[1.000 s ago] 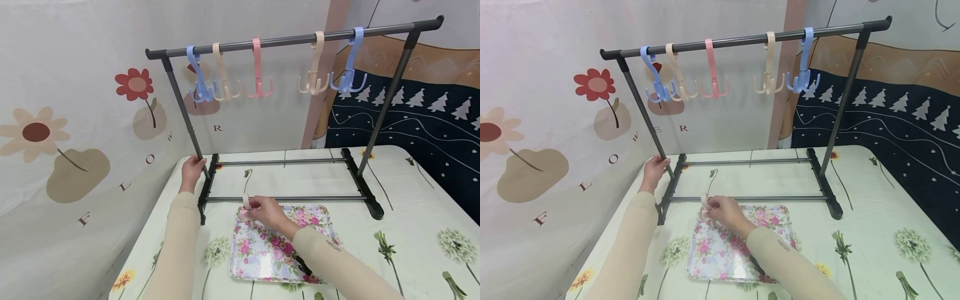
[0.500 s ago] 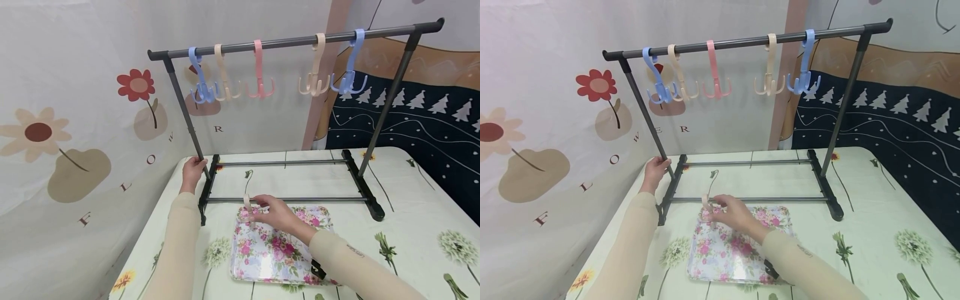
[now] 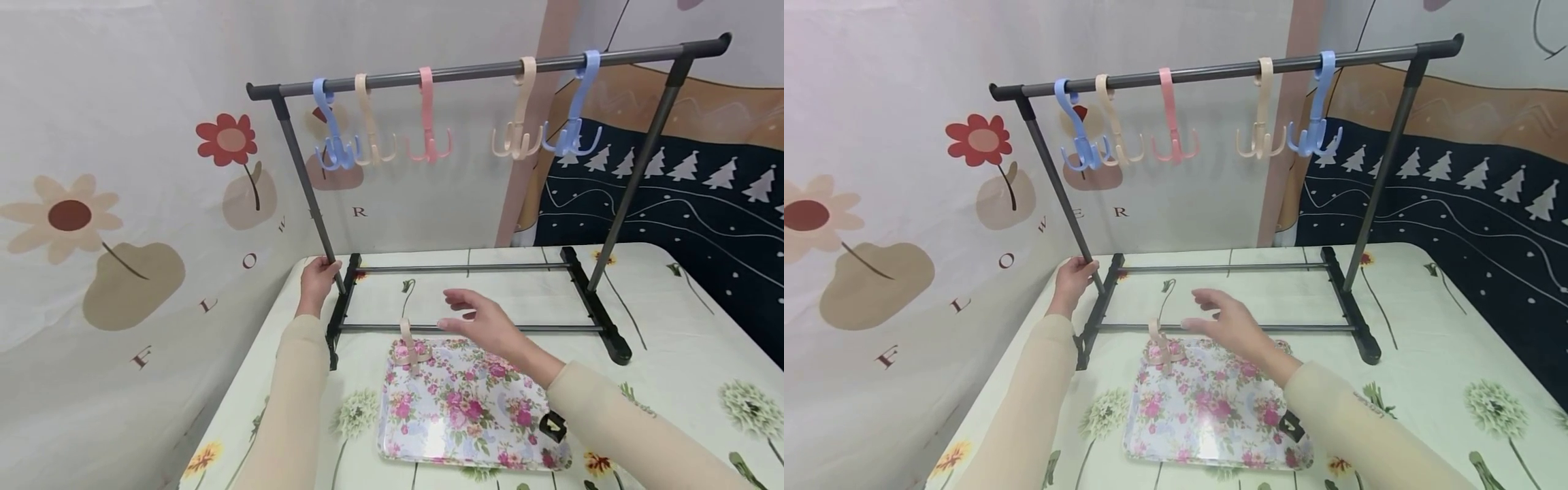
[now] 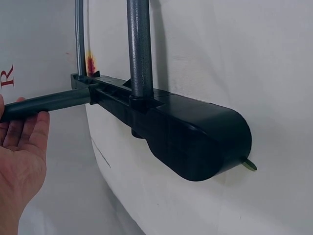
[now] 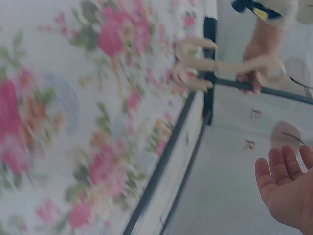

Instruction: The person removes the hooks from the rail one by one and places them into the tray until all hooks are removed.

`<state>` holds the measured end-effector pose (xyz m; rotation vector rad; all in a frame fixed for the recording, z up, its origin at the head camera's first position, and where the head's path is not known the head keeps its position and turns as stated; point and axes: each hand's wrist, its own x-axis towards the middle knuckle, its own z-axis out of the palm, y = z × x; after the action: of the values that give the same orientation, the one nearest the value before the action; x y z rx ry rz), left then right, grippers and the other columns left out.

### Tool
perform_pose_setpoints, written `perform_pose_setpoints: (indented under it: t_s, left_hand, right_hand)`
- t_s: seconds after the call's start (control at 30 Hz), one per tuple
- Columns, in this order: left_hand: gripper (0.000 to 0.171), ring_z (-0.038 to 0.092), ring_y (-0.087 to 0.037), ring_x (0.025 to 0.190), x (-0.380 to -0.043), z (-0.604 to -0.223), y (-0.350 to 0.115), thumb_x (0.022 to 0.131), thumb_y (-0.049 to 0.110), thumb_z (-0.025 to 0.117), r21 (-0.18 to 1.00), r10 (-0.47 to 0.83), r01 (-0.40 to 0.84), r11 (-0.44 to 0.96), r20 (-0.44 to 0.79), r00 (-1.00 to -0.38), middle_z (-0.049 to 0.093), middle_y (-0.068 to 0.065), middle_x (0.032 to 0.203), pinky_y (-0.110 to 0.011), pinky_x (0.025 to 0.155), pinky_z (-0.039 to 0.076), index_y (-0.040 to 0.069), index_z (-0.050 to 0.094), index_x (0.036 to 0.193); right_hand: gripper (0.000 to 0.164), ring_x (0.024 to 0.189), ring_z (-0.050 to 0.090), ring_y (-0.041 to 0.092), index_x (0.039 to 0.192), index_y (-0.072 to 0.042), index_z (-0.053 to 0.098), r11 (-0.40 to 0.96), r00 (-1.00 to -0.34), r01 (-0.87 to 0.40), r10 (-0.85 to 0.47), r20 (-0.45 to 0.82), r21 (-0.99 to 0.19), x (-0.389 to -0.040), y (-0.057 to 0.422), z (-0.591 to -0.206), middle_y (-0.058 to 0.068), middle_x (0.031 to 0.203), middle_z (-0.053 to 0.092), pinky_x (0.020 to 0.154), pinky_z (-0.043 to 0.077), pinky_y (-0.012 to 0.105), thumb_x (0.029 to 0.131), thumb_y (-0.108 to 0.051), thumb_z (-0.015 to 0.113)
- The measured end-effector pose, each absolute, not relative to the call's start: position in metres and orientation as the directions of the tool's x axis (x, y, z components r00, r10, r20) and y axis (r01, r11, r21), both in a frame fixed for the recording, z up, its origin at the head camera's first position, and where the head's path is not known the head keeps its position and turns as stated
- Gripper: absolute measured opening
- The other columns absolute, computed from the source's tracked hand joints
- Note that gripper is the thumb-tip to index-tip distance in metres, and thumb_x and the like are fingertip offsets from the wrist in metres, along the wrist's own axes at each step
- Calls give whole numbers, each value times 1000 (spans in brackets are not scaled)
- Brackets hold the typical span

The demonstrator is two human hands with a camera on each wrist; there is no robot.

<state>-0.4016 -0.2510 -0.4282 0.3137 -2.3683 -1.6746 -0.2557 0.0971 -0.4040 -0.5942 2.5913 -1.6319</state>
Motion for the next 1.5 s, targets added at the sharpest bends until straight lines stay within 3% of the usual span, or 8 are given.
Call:
perform_pose_setpoints:
  t_s: [0.43,0.7,0.97,1.5]
  left_hand:
    - [29,60,-31,112,-400,-428,-250,99,24,61,942,-290,-38,334,64,-955,65,-20,119,-43,100,47,-1,60,115]
    - [29,59,-34,113,-396,-424,-250,99,25,61,936,-290,-45,348,62,-955,65,-19,116,-45,100,46,-1,60,114]
    - [30,59,-34,114,-396,-425,-250,100,25,60,931,-280,-48,361,59,-958,64,-20,118,-45,101,46,-1,60,116]
    - [31,59,-33,115,-398,-427,-251,100,26,60,930,-278,-44,365,64,-958,65,-18,121,-45,103,45,0,60,117]
  right_hand:
    - [54,122,55,30,140,-4,51,367,-935,-350,-191,298,-862,-282,146,-348,15,134,56,101,47,45,96,-29,68]
    - [55,117,57,23,138,-6,54,420,-930,-345,-30,367,-839,-288,169,-319,14,130,60,90,48,19,95,-39,66]
    - [56,114,56,15,136,-9,57,470,-889,-350,107,445,-811,-292,188,-297,8,128,61,96,47,23,94,-46,65]
    - [41,105,55,5,129,-11,64,398,-768,-417,326,550,-817,-310,214,-241,-2,117,62,95,44,20,94,-32,69]
